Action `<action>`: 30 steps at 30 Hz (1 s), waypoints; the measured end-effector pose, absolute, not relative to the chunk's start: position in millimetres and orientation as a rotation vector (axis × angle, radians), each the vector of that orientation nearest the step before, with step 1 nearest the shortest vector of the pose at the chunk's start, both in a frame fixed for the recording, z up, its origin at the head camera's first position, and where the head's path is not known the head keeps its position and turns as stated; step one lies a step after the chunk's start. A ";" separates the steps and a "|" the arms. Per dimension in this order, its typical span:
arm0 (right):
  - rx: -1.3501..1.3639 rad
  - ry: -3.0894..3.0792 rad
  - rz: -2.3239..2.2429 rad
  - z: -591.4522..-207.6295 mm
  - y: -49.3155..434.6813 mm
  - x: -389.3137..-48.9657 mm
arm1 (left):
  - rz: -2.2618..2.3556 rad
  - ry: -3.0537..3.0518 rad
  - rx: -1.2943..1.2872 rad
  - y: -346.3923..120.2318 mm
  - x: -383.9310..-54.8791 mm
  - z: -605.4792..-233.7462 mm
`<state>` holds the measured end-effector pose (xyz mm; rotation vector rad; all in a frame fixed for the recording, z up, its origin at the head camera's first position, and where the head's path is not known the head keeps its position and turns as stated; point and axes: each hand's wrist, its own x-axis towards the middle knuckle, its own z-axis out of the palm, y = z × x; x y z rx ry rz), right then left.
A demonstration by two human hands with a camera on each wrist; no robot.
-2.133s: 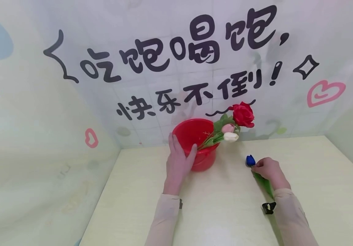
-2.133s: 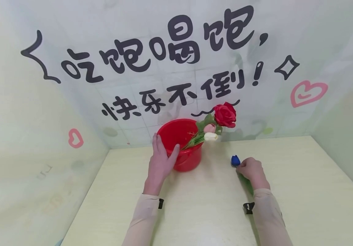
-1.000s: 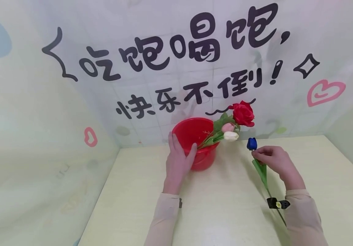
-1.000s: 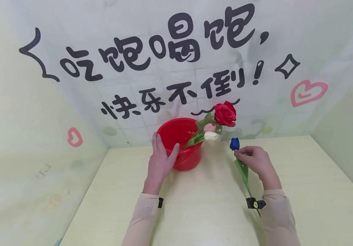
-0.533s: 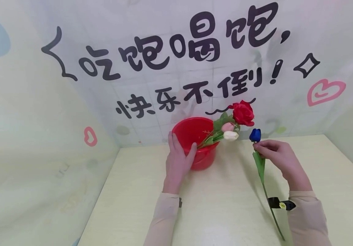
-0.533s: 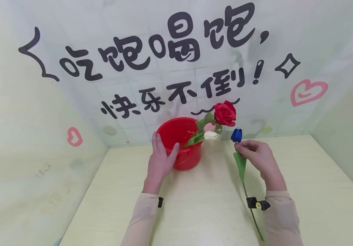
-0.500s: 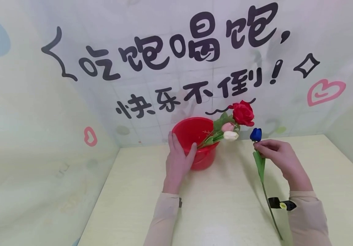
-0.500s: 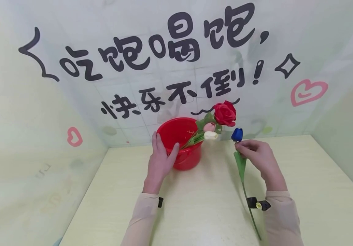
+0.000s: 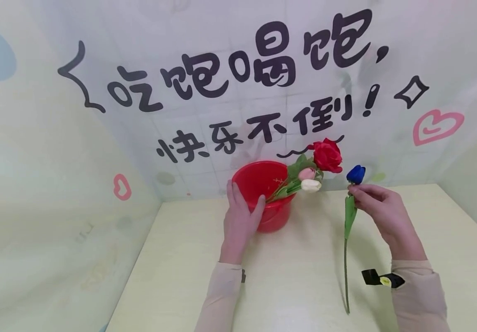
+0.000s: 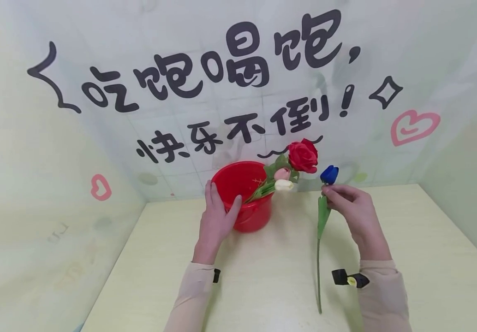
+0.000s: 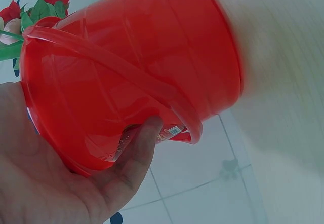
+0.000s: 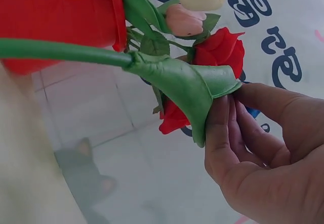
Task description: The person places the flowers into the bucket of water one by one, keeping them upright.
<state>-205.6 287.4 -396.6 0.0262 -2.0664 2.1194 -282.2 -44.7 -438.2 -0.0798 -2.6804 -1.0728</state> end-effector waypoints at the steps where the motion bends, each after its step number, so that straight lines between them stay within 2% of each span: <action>1: 0.042 -1.989 2.190 -396.9 286.4 -205.6 | -1.074 -2.683 -0.079 -44.9 -281.9 -438.6; 8: 0.093 -1.622 2.492 -394.0 277.4 -205.5 | -1.067 -2.671 -0.092 -44.9 -281.3 -439.8; 30: -0.021 -0.859 2.758 -380.3 261.5 -196.6 | -1.070 -2.676 -0.096 -45.0 -282.1 -438.5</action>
